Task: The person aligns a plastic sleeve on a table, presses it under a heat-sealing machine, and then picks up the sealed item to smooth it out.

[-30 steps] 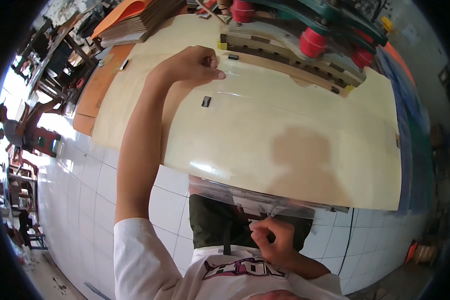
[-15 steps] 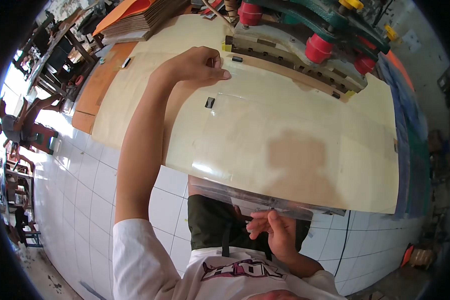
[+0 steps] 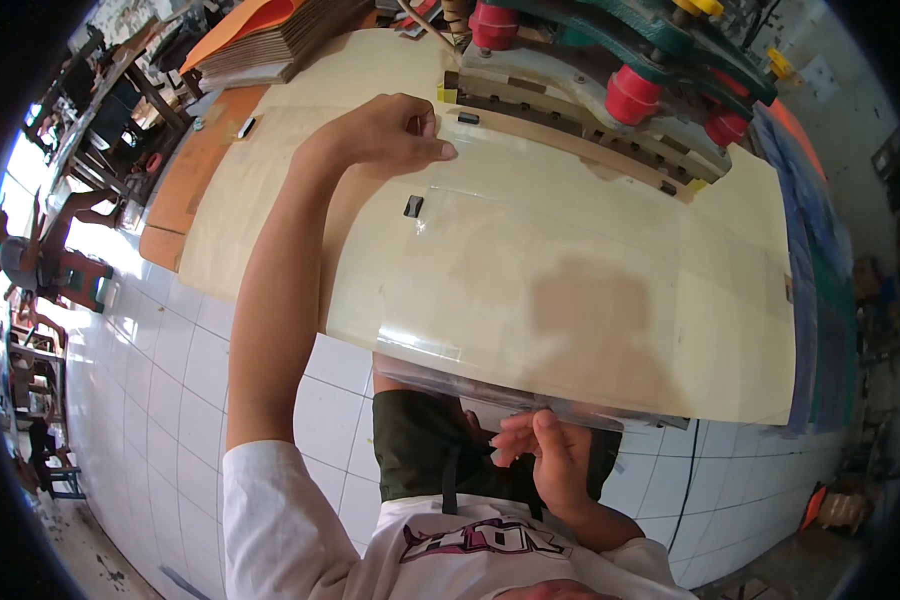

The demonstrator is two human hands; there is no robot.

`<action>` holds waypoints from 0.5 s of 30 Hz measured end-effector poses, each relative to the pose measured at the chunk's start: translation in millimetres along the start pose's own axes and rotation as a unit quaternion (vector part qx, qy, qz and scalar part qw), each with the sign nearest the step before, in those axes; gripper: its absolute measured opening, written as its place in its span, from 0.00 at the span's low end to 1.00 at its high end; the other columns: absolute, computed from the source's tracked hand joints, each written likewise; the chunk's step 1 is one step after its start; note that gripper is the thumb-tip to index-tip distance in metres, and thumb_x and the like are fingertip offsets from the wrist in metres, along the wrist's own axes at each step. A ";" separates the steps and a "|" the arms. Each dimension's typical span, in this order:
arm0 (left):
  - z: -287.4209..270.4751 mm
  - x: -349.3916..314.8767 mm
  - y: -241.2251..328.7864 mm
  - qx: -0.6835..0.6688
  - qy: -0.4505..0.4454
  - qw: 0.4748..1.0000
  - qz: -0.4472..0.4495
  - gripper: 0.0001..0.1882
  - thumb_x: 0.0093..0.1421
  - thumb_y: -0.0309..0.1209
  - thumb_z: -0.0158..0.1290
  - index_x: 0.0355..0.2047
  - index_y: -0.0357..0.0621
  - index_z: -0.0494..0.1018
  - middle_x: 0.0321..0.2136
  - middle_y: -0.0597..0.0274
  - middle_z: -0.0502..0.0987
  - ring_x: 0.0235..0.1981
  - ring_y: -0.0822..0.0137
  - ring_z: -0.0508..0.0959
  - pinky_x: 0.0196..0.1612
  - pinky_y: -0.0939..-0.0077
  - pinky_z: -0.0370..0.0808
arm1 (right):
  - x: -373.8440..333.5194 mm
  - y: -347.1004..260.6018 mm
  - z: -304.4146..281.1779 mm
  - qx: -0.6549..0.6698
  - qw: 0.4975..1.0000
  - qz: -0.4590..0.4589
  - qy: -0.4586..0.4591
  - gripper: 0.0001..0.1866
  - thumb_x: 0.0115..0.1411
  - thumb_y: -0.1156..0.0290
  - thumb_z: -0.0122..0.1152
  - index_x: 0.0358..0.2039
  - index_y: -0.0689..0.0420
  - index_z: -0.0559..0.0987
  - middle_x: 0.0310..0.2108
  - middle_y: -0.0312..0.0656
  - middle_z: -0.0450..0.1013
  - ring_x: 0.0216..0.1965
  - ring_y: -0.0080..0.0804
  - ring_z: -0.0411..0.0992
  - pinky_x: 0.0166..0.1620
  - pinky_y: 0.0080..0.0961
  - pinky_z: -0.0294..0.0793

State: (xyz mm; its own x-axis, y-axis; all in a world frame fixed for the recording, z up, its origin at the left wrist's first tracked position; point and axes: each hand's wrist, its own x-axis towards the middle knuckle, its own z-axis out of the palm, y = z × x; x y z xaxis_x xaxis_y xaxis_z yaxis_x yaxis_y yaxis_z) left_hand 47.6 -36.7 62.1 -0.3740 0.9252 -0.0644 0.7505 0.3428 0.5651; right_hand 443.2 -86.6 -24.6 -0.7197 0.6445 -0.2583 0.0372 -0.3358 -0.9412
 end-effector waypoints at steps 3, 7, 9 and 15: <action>0.1 1.8 -3.7 -0.012 -0.001 1.000 0.010 0.21 0.56 0.44 0.65 0.24 0.42 0.69 0.18 0.69 0.71 0.22 0.74 0.68 0.25 0.74 0.66 | 1.2 0.9 -2.0 -0.005 1.000 -0.005 -0.003 0.27 0.71 0.54 0.45 0.34 0.69 0.79 0.25 0.51 0.78 0.21 0.36 0.78 0.28 0.28 0.79; 0.0 2.7 -4.6 -0.002 -0.003 1.000 0.008 0.21 0.56 0.45 0.65 0.25 0.42 0.70 0.19 0.68 0.73 0.22 0.73 0.69 0.25 0.74 0.66 | 1.6 -0.5 -1.6 -0.001 1.000 -0.011 -0.002 0.26 0.72 0.56 0.45 0.32 0.69 0.79 0.24 0.51 0.78 0.21 0.36 0.77 0.28 0.28 0.79; -0.8 2.4 -3.0 0.005 -0.003 1.000 0.009 0.21 0.56 0.45 0.65 0.25 0.42 0.70 0.19 0.68 0.73 0.22 0.73 0.70 0.26 0.74 0.67 | 2.2 -0.8 -1.4 0.000 1.000 -0.013 -0.002 0.26 0.72 0.57 0.45 0.31 0.68 0.79 0.24 0.50 0.78 0.21 0.36 0.77 0.28 0.28 0.79; -0.1 3.6 -3.0 0.008 0.005 1.000 0.023 0.21 0.55 0.45 0.65 0.24 0.42 0.70 0.18 0.68 0.73 0.21 0.73 0.69 0.25 0.74 0.67 | 1.9 -3.5 -0.9 -0.002 1.000 -0.009 0.004 0.25 0.71 0.58 0.44 0.31 0.68 0.79 0.23 0.50 0.77 0.21 0.37 0.77 0.28 0.29 0.79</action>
State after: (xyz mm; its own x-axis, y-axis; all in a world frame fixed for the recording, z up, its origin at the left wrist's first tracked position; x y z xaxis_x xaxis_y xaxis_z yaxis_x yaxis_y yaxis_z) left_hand 43.9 -34.4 60.3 -0.3438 0.9385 -0.0309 0.7753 0.3023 0.5545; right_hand 442.3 -83.6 -22.0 -0.7151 0.6558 -0.2421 0.0265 -0.3207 -0.9468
